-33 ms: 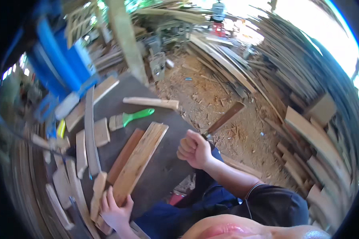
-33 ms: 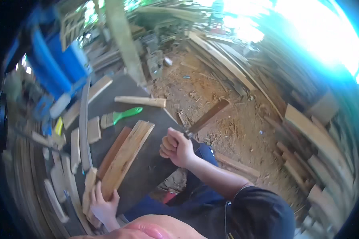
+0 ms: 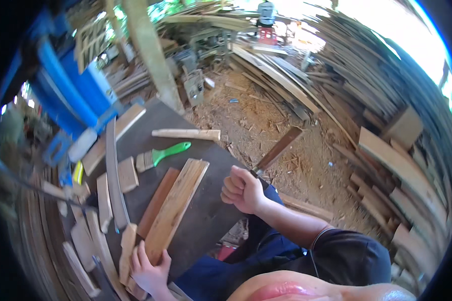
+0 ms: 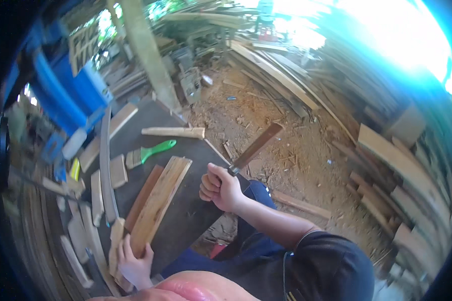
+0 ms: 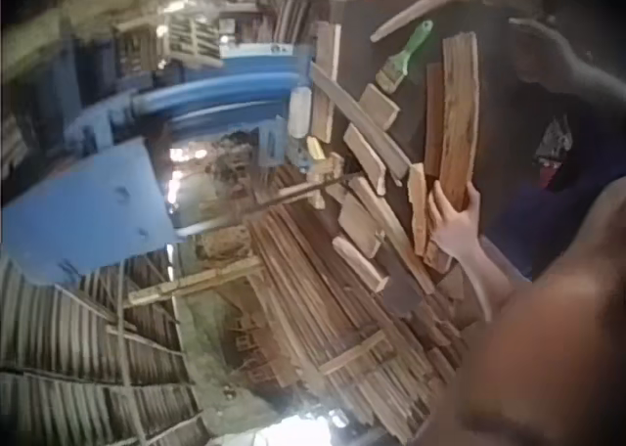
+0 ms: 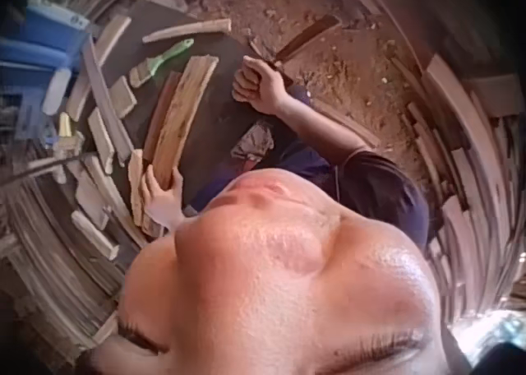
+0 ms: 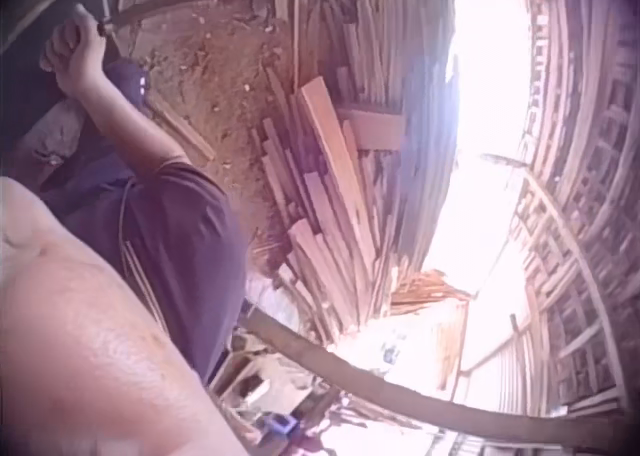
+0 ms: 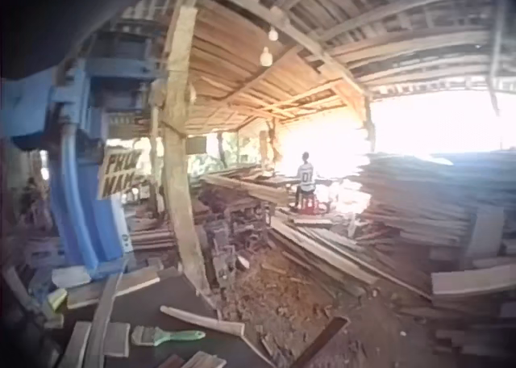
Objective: The person uses a chisel and a wooden mallet to shape and smooth the edges of a rectangular wooden plank on a workbench. They repeatedly strike the chisel to remove wood shavings, occasionally pausing to inspect the surface or adjust the plank's position.
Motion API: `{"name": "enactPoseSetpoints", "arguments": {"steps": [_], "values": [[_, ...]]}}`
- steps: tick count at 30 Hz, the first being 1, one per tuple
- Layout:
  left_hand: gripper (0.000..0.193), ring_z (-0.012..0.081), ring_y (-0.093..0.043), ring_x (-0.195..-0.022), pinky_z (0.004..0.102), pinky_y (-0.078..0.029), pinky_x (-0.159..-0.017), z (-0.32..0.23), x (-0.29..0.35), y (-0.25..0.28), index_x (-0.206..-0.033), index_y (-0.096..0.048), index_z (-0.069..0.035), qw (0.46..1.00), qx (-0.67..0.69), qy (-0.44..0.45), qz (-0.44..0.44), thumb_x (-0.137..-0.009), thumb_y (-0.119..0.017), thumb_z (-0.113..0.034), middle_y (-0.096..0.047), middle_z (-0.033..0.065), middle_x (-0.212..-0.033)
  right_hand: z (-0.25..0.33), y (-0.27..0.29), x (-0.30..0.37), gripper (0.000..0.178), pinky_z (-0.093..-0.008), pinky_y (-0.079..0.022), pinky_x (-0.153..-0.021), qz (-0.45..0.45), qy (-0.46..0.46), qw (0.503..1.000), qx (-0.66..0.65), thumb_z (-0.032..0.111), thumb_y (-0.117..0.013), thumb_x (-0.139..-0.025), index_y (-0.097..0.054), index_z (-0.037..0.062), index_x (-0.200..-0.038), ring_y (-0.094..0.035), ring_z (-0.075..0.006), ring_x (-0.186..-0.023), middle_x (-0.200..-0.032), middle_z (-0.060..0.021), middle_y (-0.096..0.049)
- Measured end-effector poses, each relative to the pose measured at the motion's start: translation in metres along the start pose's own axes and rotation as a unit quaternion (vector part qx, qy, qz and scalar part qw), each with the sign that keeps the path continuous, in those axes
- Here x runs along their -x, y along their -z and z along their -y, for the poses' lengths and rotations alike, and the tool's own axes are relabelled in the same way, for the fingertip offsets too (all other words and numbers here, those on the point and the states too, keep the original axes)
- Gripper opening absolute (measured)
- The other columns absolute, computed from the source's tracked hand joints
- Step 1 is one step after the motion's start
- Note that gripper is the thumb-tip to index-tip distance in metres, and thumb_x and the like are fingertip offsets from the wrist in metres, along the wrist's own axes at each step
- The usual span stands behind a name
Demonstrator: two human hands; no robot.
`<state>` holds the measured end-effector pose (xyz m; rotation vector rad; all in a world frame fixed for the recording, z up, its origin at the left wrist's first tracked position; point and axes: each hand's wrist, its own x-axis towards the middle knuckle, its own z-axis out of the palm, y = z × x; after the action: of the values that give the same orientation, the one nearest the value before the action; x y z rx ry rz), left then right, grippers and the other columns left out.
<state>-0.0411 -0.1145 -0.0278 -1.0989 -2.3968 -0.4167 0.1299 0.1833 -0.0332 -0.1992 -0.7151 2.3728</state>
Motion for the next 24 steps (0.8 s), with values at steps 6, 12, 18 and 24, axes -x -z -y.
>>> {"name": "enactPoseSetpoints", "arguments": {"steps": [6,12,18,24], "values": [[0.055,0.0403,-0.064,-0.099,0.0491,-0.052,-0.083,-0.02,-0.016,0.014,-0.119,-0.064,-0.002,0.998,0.044,-0.026,0.022,-0.076,-0.076,-0.033,-0.064,0.0182,-0.107,0.007,0.006,0.004,0.051,-0.0319,-0.028,-0.05,0.015,-0.003,1.0,-0.018,0.036,-0.045,-0.105,-0.033,0.0143,-0.06,-0.026,-0.0134,-0.048,-0.054,0.0016,-0.027],[0.056,0.0402,-0.063,-0.097,0.0494,-0.052,-0.082,-0.013,-0.007,0.004,-0.119,-0.064,-0.003,0.999,0.039,-0.017,0.02,-0.075,-0.076,-0.036,-0.064,0.0174,-0.103,-0.001,0.012,0.001,0.051,-0.0331,-0.03,-0.049,0.021,0.002,0.999,-0.043,0.035,-0.048,-0.105,-0.033,0.0142,-0.061,-0.029,-0.0133,-0.047,-0.053,0.0015,-0.029],[0.056,0.04,-0.064,-0.096,0.0499,-0.053,-0.077,-0.011,-0.012,0.005,-0.114,-0.065,-0.005,1.0,-0.007,-0.014,0.015,-0.075,-0.075,-0.043,-0.065,0.0172,-0.1,-0.005,0.009,0.0,0.051,-0.0324,-0.03,-0.049,0.032,-0.008,0.997,-0.066,0.034,-0.049,-0.105,-0.033,0.0151,-0.06,-0.029,-0.0131,-0.045,-0.052,0.0022,-0.029],[0.055,0.039,-0.065,-0.095,0.0495,-0.053,-0.078,-0.01,-0.015,0.001,-0.114,-0.065,-0.005,1.0,0.004,-0.023,-0.004,-0.075,-0.074,-0.043,-0.066,0.0166,-0.101,-0.005,0.009,-0.005,0.052,-0.0325,-0.03,-0.049,0.05,0.008,0.997,-0.055,0.034,-0.048,-0.105,-0.032,0.0158,-0.06,-0.029,-0.0132,-0.045,-0.052,0.0026,-0.029]]}}
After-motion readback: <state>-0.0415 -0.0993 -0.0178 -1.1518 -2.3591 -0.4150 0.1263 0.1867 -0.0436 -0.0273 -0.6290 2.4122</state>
